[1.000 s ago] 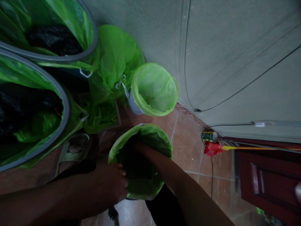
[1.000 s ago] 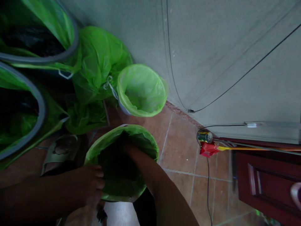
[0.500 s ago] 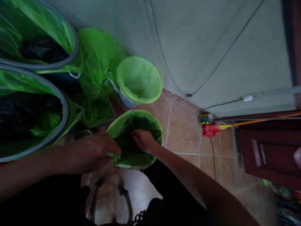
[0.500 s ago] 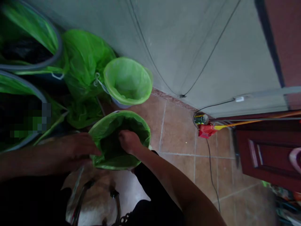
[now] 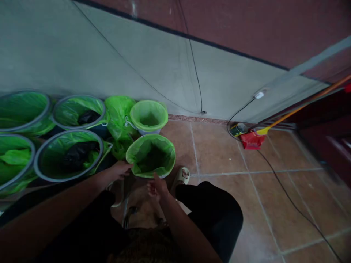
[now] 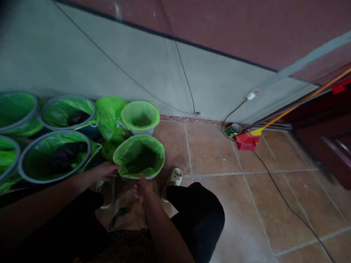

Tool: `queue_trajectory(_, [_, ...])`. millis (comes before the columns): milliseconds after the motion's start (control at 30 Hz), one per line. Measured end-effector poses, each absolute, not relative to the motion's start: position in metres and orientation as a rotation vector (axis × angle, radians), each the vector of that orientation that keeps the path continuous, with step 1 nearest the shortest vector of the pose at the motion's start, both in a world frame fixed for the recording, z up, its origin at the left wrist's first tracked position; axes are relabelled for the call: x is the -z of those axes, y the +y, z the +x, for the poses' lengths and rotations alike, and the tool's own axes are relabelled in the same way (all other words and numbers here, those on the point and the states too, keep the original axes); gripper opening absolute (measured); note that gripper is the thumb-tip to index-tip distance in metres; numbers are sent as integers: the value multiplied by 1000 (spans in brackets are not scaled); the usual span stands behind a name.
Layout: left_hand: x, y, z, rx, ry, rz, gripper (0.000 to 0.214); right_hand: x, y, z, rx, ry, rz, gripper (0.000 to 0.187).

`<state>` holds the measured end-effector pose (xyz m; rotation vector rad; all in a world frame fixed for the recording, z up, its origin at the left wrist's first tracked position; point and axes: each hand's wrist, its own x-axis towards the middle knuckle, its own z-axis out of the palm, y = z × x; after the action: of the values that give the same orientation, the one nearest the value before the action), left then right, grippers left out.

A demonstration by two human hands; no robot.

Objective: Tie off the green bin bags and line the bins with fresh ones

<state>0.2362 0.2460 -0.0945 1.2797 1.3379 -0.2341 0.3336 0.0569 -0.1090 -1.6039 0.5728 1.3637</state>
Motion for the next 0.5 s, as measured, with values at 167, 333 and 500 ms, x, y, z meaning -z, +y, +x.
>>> queue_trajectory(167, [98, 223, 236, -31, 1449, 1110, 30, 114, 61, 333, -1217, 541, -1642, 27])
queue_trajectory(333, [98, 216, 234, -119, 1496, 1054, 19, 118, 54, 333, -1191, 377, -1707, 29])
queue_trajectory(500, [95, 208, 231, -131, 1512, 983, 18, 120, 47, 334, -1222, 311, -1653, 26])
